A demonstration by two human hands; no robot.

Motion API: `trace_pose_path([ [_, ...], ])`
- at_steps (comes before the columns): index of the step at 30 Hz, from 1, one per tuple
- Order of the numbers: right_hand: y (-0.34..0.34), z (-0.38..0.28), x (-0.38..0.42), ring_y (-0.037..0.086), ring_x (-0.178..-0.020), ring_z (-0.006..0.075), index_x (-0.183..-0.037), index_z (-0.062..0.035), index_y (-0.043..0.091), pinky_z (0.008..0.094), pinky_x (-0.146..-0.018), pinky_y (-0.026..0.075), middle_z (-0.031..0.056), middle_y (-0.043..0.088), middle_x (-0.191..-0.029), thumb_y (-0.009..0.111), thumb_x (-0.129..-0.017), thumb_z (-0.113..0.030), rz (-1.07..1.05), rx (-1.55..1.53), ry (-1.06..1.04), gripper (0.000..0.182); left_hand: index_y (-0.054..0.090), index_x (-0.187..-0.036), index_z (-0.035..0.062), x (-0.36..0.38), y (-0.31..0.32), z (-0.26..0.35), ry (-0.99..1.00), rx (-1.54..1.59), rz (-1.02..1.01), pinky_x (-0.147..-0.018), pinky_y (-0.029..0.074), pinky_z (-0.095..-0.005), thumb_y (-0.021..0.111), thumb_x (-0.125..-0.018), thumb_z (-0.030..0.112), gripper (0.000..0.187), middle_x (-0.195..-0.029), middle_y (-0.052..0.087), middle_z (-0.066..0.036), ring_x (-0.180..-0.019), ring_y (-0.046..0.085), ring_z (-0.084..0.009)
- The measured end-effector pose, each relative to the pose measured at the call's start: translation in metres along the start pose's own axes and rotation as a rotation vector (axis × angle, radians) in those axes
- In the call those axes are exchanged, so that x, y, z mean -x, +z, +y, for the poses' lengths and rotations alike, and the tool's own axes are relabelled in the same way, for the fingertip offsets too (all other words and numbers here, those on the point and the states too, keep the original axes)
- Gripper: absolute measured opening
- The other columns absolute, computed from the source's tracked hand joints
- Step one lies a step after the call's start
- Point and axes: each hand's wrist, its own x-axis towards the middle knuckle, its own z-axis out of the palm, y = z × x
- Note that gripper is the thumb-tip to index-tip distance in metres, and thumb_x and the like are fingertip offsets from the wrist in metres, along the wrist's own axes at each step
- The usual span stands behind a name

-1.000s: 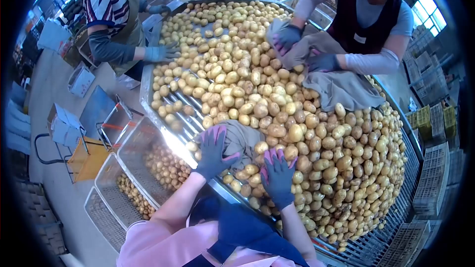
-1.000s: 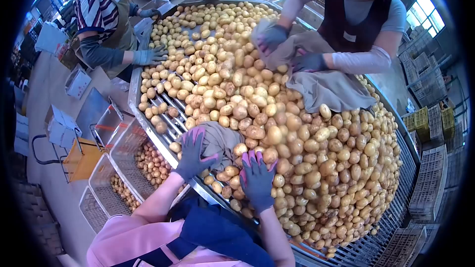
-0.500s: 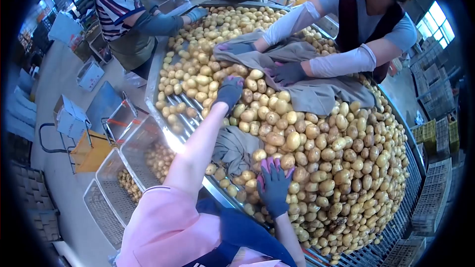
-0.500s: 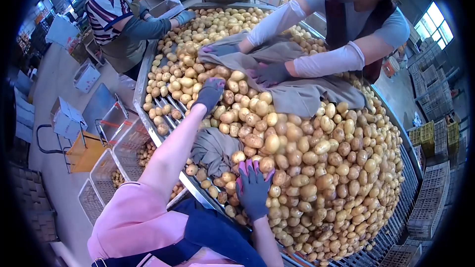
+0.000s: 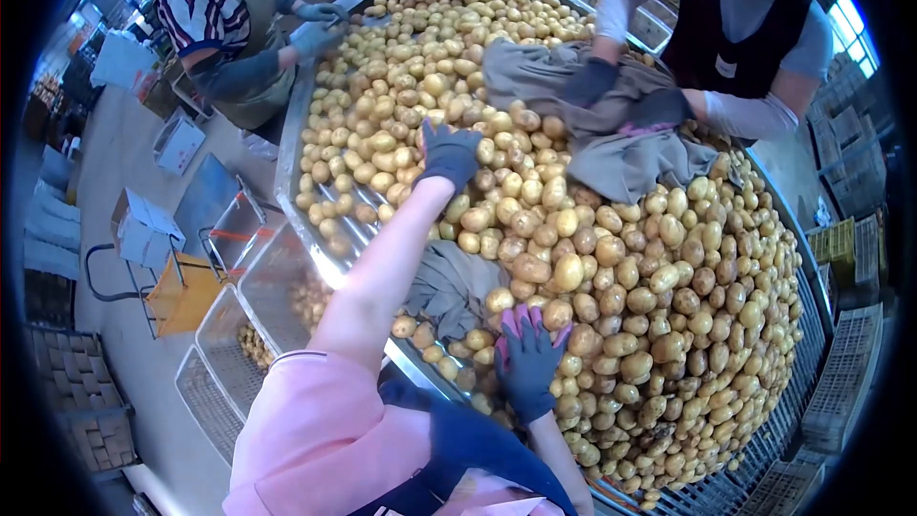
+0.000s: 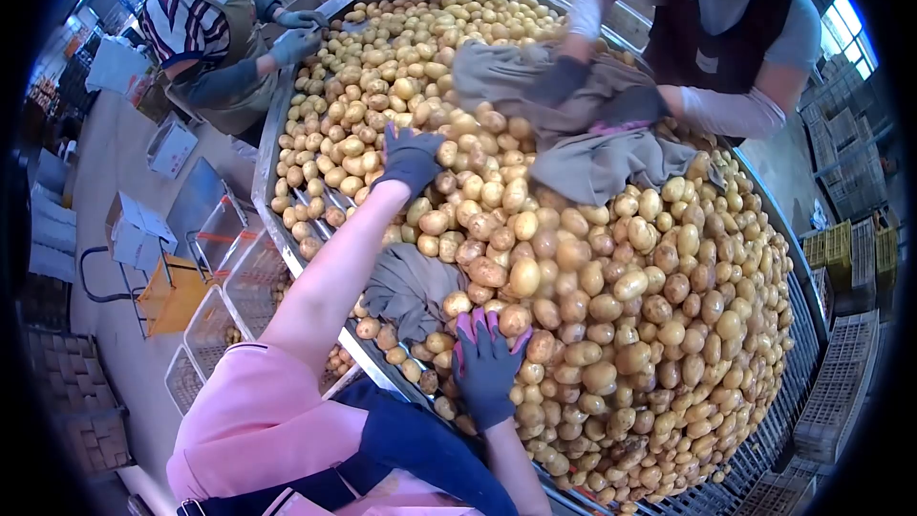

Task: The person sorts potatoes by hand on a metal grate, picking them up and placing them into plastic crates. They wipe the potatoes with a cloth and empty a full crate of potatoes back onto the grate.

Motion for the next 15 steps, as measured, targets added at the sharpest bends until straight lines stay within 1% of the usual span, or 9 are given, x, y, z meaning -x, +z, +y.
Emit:
trace_pose_path([
  [1,0.0,0.0,0.001,0.043,-0.122,0.0259,-0.125,-0.0155,0.052,0.066,-0.104,0.015,0.0079,0.052,-0.123,0.059,-0.079,-0.023,0.013,-0.002,0.002,0.046,0.055,-0.119,0.019,-0.002,-0.002,0.004,-0.042,-0.042,-0.094,-0.108,0.009,-0.0578,0.053,-0.081,0.021,0.038,-0.124,0.055,-0.005,-0.126,0.039,-0.0317],
  [2,0.0,-0.001,0.002,0.044,-0.122,0.026,-0.124,-0.0157,0.052,0.0658,-0.104,0.015,0.0081,0.052,-0.122,0.059,-0.08,-0.023,0.027,-0.002,0.003,0.046,0.054,-0.121,0.018,-0.008,0.009,0.003,-0.08,-0.003,-0.061,-0.108,0.009,-0.0588,0.048,-0.085,0.022,0.037,-0.127,0.054,-0.006,-0.132,0.031,-0.037],
  [5,0.004,0.0,0.002,0.044,-0.122,0.0264,-0.123,-0.016,0.053,0.0652,-0.104,0.015,0.0083,0.053,-0.121,0.059,-0.08,-0.023,0.07,-0.007,-0.008,0.044,0.054,-0.121,0.0176,-0.024,0.031,0.003,-0.18,-0.028,-0.096,-0.107,0.013,-0.0586,0.045,-0.085,0.02,0.037,-0.127,0.054,-0.006,-0.129,0.032,-0.0421],
  [7,0.006,0.001,0.003,0.044,-0.122,0.0266,-0.123,-0.0161,0.054,0.065,-0.104,0.015,0.0083,0.053,-0.12,0.059,-0.08,-0.023,0.076,0.023,-0.013,0.043,0.057,-0.115,0.0218,-0.025,0.023,0.007,-0.216,-0.036,-0.111,-0.104,0.019,-0.0557,0.046,-0.084,0.02,0.033,-0.119,0.058,-0.008,-0.123,0.039,-0.0404],
  [9,0.006,0.003,0.005,0.044,-0.122,0.0267,-0.122,-0.0162,0.054,0.0647,-0.104,0.015,0.0084,0.053,-0.12,0.059,-0.081,-0.022,0.083,0.045,-0.019,0.042,0.058,-0.113,0.0238,-0.021,0.023,0.002,-0.19,0.145,-0.102,-0.103,0.019,-0.0555,0.048,-0.083,0.022,0.032,-0.119,0.058,-0.008,-0.12,0.042,-0.0391],
  [11,0.007,0.001,0.006,0.044,-0.122,0.0265,-0.122,-0.0161,0.054,0.0648,-0.104,0.015,0.0081,0.053,-0.12,0.059,-0.081,-0.022,0.085,0.016,-0.011,0.042,0.06,-0.114,0.0271,-0.013,0.033,-0.004,-0.192,0.176,-0.03,-0.103,0.015,-0.0595,0.052,-0.082,0.024,0.033,-0.116,0.06,-0.004,-0.121,0.042,-0.0327],
  [13,0.006,0.0,0.004,0.044,-0.122,0.0265,-0.122,-0.0162,0.054,0.0648,-0.104,0.015,0.0084,0.053,-0.119,0.059,-0.081,-0.022,0.09,0.014,-0.015,0.041,0.061,-0.112,0.0276,0.006,0.024,-0.007,-0.231,0.408,0.161,-0.102,0.017,-0.0564,0.063,-0.077,0.025,0.036,-0.116,0.059,-0.004,-0.116,0.046,-0.0265],
  [14,0.004,-0.001,0.003,0.045,-0.122,0.0267,-0.122,-0.0159,0.054,0.0648,-0.105,0.015,0.0086,0.053,-0.119,0.058,-0.081,-0.022,0.09,0.015,-0.013,0.042,0.061,-0.111,0.0268,0.015,0.017,-0.015,-0.203,0.577,0.267,-0.103,0.023,-0.0473,0.072,-0.069,0.025,0.044,-0.119,0.056,-0.007,-0.11,0.049,-0.0261],
  [15,0.002,-0.001,0.004,0.045,-0.121,0.0269,-0.122,-0.0156,0.054,0.0648,-0.105,0.014,0.0087,0.053,-0.119,0.058,-0.081,-0.022,0.082,0.014,-0.013,0.042,0.06,-0.113,0.0202,0.022,0.013,-0.027,-0.077,0.869,0.318,-0.098,0.034,-0.0351,0.073,-0.071,0.019,0.044,-0.117,0.057,-0.007,-0.108,0.052,-0.0233],
])
